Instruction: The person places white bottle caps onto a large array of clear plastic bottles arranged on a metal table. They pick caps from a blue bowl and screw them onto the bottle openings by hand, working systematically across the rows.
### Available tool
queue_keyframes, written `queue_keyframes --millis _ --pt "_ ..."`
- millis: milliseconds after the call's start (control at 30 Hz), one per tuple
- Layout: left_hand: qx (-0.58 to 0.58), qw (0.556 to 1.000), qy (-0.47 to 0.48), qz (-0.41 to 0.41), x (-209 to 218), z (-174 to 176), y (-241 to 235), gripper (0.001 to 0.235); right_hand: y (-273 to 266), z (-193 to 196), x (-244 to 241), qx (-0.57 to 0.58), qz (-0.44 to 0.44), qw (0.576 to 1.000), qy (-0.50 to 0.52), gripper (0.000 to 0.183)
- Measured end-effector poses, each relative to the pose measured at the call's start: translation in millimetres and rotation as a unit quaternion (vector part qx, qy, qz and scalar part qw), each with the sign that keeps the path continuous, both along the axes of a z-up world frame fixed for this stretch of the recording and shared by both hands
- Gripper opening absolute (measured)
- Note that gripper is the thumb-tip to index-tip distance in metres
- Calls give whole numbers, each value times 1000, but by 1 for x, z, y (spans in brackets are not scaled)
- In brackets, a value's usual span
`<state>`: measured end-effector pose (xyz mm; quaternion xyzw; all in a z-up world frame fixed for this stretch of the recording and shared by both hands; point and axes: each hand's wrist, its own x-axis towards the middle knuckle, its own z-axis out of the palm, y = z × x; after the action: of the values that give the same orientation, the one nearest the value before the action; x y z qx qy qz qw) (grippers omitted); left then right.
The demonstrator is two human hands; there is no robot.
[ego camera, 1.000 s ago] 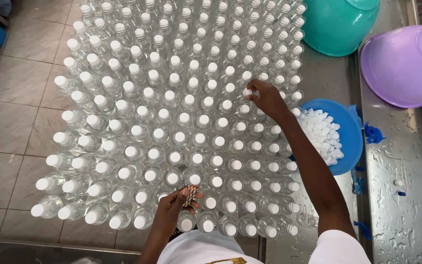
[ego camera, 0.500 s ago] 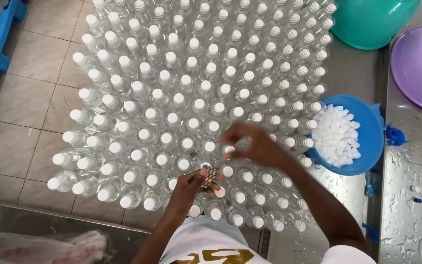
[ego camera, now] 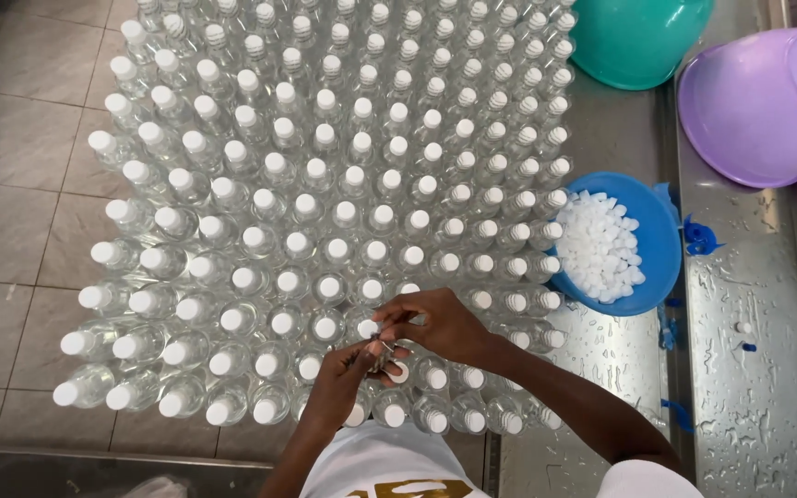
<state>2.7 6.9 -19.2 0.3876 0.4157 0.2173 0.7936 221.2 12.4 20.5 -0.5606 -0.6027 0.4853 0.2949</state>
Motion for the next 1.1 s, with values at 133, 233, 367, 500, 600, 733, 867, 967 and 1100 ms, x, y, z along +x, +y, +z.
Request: queue_keyframes --millis 133,233,367,500,600,733,867,967,1100 --pt "1 1000 25 0 -4 8 5 47 9 -2 4 0 15 1000 7 23" --pt "-27 997 70 23 -6 10 9 47 24 -2 11 -5 0 999 32 22" --pt "-3 997 56 56 -7 9 15 49 43 6 16 -43 -1 998 40 22" --pt "31 994 40 94 -5 17 19 52 53 -5 14 158 107 981 -27 33" --pt "-3 987 89 134 -4 22 20 61 55 -1 14 82 66 993 -52 32" --pt "-21 983 103 148 3 18 22 59 49 -11 15 -5 58 998 -16 27" --pt "15 987 107 117 12 25 25 54 40 -4 10 -24 56 998 11 32" --pt "33 989 96 111 16 23 26 51 34 -1 10 -37 18 999 15 30" --pt "51 989 95 106 17 21 21 56 30 -3 18 -47 -75 996 -19 40"
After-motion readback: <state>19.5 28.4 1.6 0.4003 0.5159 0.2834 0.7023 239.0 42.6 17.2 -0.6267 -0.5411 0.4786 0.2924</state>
